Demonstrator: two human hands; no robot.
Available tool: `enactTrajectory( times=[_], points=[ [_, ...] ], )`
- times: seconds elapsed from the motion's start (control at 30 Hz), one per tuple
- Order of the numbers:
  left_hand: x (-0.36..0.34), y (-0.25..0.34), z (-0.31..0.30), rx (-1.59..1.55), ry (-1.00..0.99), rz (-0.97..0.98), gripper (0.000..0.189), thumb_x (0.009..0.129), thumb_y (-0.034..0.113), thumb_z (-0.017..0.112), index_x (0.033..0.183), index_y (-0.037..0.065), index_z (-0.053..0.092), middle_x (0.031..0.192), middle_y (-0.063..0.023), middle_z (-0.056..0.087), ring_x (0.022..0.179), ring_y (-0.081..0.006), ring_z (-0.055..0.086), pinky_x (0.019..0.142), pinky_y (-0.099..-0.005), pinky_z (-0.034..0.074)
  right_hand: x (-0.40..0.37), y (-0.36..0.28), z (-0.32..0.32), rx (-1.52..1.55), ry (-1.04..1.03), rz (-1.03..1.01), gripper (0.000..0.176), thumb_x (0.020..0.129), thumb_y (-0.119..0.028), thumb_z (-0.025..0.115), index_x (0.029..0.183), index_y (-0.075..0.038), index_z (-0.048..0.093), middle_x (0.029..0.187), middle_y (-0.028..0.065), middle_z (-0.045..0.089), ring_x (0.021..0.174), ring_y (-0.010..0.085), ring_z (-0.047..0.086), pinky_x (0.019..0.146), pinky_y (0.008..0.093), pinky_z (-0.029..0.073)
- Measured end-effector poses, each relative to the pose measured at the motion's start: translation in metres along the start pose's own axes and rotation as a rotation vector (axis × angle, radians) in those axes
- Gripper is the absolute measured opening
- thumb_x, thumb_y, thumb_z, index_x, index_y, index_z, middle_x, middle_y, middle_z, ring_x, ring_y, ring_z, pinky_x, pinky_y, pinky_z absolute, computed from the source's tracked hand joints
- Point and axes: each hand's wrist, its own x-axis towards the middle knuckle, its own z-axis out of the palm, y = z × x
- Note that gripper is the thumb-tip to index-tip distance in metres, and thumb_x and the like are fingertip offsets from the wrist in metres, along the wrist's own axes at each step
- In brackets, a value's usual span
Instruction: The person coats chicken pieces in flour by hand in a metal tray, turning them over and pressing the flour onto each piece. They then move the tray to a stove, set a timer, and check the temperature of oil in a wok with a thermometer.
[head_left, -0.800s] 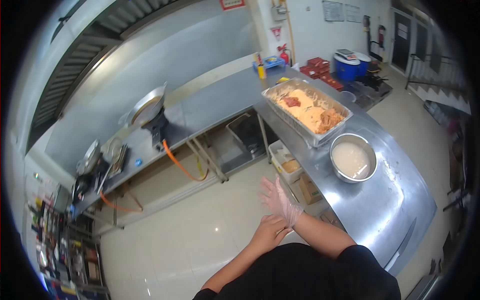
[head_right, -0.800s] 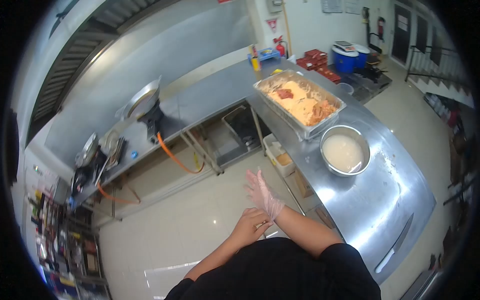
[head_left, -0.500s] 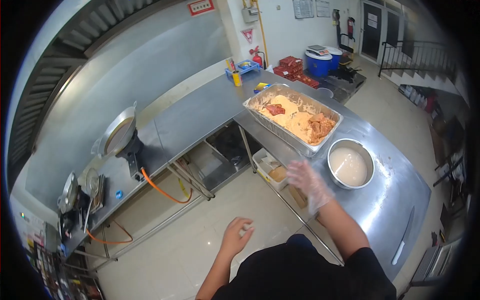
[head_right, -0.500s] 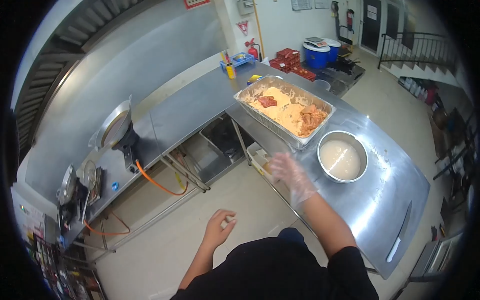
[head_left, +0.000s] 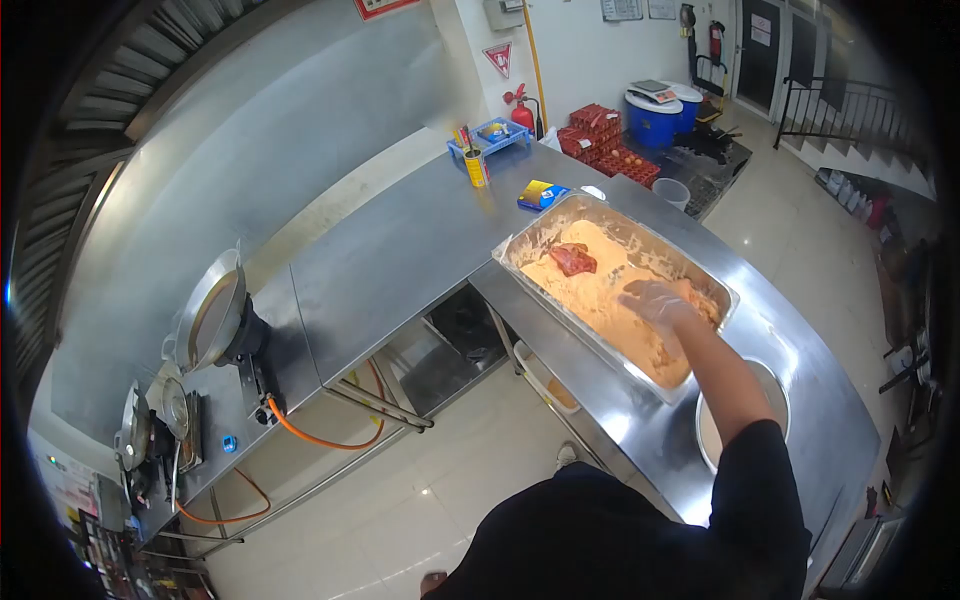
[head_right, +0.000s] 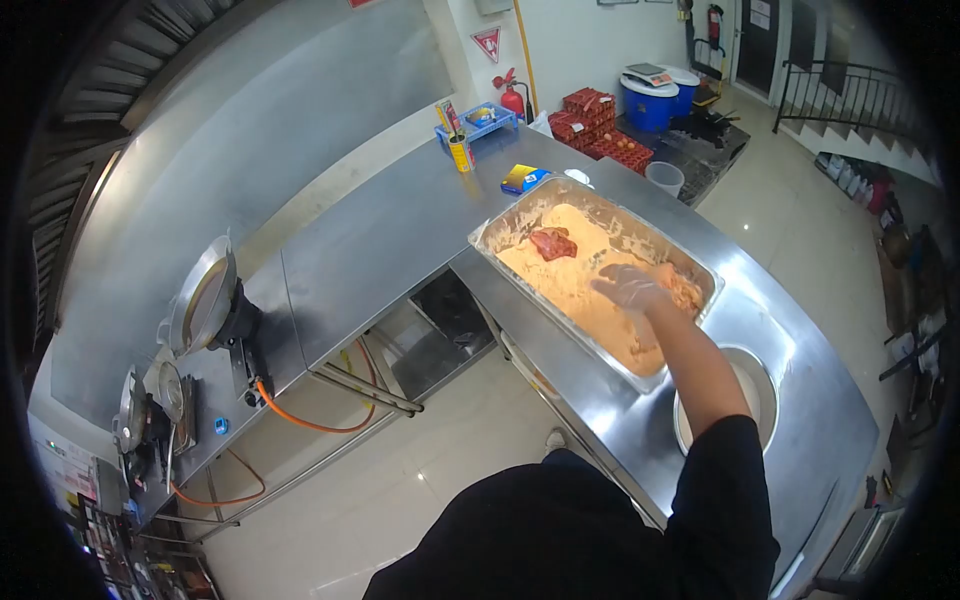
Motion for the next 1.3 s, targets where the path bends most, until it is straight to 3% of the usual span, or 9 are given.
enactTrajectory(
  times=[0.23,0.43,0.57,0.63,0.67,0.8,1.0,1.17,1.3],
  points=[
    [-0.01,0.06,0.019,0.111,-0.366,-0.038,0.031,0.091,0.03,0.058,0.104,0.004,0.069,0.098,-0.017,0.07,0.093,-0.0334,0.067,0.083,-0.0444,0.052,0.05,0.003,0.057,-0.464,-0.294,-0.173,0.072,0.081,-0.061,0.06,0.127,-0.006,0.062,0.13,0.0209,0.059,0.118,0.0337,0.058,0.098,0.0418,0.045],
    [0.089,0.099,-0.015,0.252,-0.48,0.21,0.028,0.091,0.027,0.057,0.105,0.004,0.068,0.097,-0.0159,0.07,0.089,-0.0302,0.067,0.08,-0.0435,0.053,0.021,0.001,0.024,-0.62,-0.691,-0.226,0.049,0.076,-0.05,0.065,0.091,-0.004,0.074,0.092,0.0175,0.071,0.09,0.0346,0.068,0.081,0.0429,0.053],
    [0.235,0.125,-0.062,0.507,-0.377,0.731,0.027,0.091,0.024,0.057,0.105,0.004,0.068,0.096,-0.0152,0.07,0.087,-0.0281,0.067,0.078,-0.0429,0.053,-0.017,0.034,0.007,-0.705,-0.493,-0.46,0.024,0.074,-0.021,0.067,0.091,-0.005,0.074,0.088,0.0167,0.071,0.084,0.035,0.068,0.078,0.0423,0.054],
    [0.266,0.198,-0.091,-0.395,-0.187,0.247,0.015,0.092,0.013,0.057,0.103,0.005,0.064,0.082,-0.0061,0.062,0.067,-0.0126,0.057,0.062,-0.0276,0.046,-0.035,0.028,-0.022,-0.721,-0.349,-0.207,0.022,0.072,-0.014,0.068,0.092,-0.007,0.075,0.091,0.0145,0.07,0.09,0.0335,0.067,0.08,0.0413,0.053],
    [0.278,0.246,-0.109,-0.52,-0.134,0.252,0.02,0.092,0.014,0.058,0.107,0.003,0.063,0.08,-0.0045,0.061,0.066,-0.013,0.056,0.062,-0.0287,0.046,-0.041,0.025,-0.037,-0.73,-0.266,-0.084,0.022,0.071,-0.01,0.068,0.092,-0.008,0.075,0.093,0.0135,0.07,0.093,0.0327,0.066,0.081,0.0408,0.053],
    [0.329,0.361,-0.136,-0.308,-0.351,0.423,0.026,0.093,0.013,0.061,0.116,0.0,0.059,0.089,-0.0069,0.065,0.078,-0.0143,0.061,0.07,-0.0278,0.05,-0.054,0.062,-0.054,-0.286,0.034,0.095,0.035,0.072,0.002,0.069,0.105,-0.01,0.072,0.12,0.0138,0.063,0.105,0.0336,0.063,0.097,0.0376,0.048],
    [0.286,0.554,-0.163,-0.494,-0.781,0.762,0.025,0.097,0.014,0.058,0.118,-0.001,0.06,0.107,-0.0113,0.066,0.097,-0.0178,0.065,0.085,-0.0304,0.052,-0.018,0.059,-0.059,-0.098,0.312,0.67,0.03,0.088,-0.027,0.062,0.108,-0.006,0.07,0.12,0.0195,0.065,0.111,0.0369,0.061,0.099,0.0409,0.046],
    [0.192,0.674,-0.167,-0.267,-1.158,1.19,0.03,0.1,0.017,0.056,0.123,-0.003,0.059,0.111,-0.0106,0.068,0.1,-0.0164,0.062,0.091,-0.031,0.049,0.015,0.072,-0.037,-0.138,0.156,0.84,0.06,0.092,-0.053,0.053,0.119,-0.001,0.066,0.121,0.0245,0.064,0.116,0.0373,0.059,0.1,0.0415,0.044],
    [0.158,0.697,-0.127,-0.258,-1.425,1.045,0.035,0.105,0.024,0.046,0.121,-0.002,0.061,0.112,-0.0098,0.068,0.097,-0.0147,0.061,0.089,-0.0297,0.049,0.016,0.042,-0.032,-0.026,0.114,0.895,0.073,0.091,-0.065,0.05,0.126,-0.002,0.063,0.127,0.0234,0.061,0.12,0.0362,0.057,0.1,0.041,0.044]
  ],
)
